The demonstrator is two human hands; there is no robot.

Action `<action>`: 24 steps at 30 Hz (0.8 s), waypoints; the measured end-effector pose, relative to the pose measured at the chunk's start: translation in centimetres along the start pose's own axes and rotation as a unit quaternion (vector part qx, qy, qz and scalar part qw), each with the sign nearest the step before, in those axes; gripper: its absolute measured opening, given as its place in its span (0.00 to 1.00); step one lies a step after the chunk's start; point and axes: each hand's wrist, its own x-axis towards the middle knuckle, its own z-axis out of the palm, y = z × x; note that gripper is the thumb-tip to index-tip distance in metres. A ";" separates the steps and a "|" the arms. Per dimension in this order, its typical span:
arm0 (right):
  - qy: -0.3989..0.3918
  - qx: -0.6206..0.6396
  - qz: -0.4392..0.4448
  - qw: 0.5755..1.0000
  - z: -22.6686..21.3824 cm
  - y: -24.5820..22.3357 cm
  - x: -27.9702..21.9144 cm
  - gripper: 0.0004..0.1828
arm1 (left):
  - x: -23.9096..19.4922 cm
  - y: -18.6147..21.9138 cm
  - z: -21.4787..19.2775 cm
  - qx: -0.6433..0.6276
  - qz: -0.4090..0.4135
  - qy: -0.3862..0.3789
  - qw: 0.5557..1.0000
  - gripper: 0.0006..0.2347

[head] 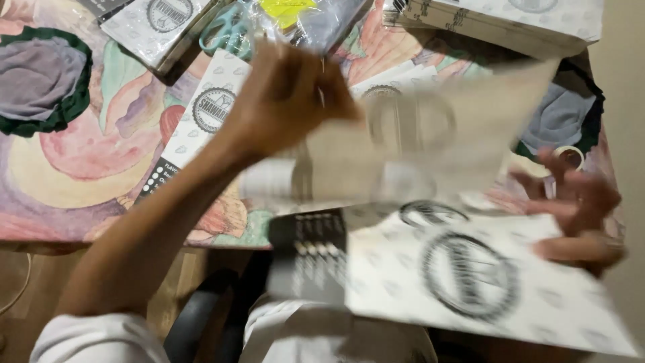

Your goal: The person repeatedly picks up flat paper wrappers printed with a 'Shawarma' logo, folds them in half lengthwise, and places them into a growing stack. The person handles the wrappers one at a time throughout the clip.

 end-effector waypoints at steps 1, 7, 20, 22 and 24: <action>0.032 -0.089 -0.054 0.994 0.5 -1.6 -2.7 0.26 | 0.7 -0.7 -0.3 0.039 0.060 0.066 0.995 0.07; 0.208 -0.562 -0.355 0.717 -0.2 6.0 4.0 0.15 | 0.5 -5.1 4.1 0.222 0.101 0.148 0.958 0.04; 0.581 -0.558 -0.510 0.302 0.7 13.2 19.6 0.20 | -3.0 4.1 3.9 -0.056 -0.088 -0.209 0.972 0.18; 0.571 -0.578 -0.498 0.301 0.6 13.0 19.4 0.21 | -3.6 3.4 4.8 -0.076 -0.060 -0.161 0.982 0.11; 0.562 -0.598 -0.487 0.297 1.2 13.0 19.6 0.22 | -4.0 3.1 5.2 -0.097 -0.029 -0.114 0.988 0.04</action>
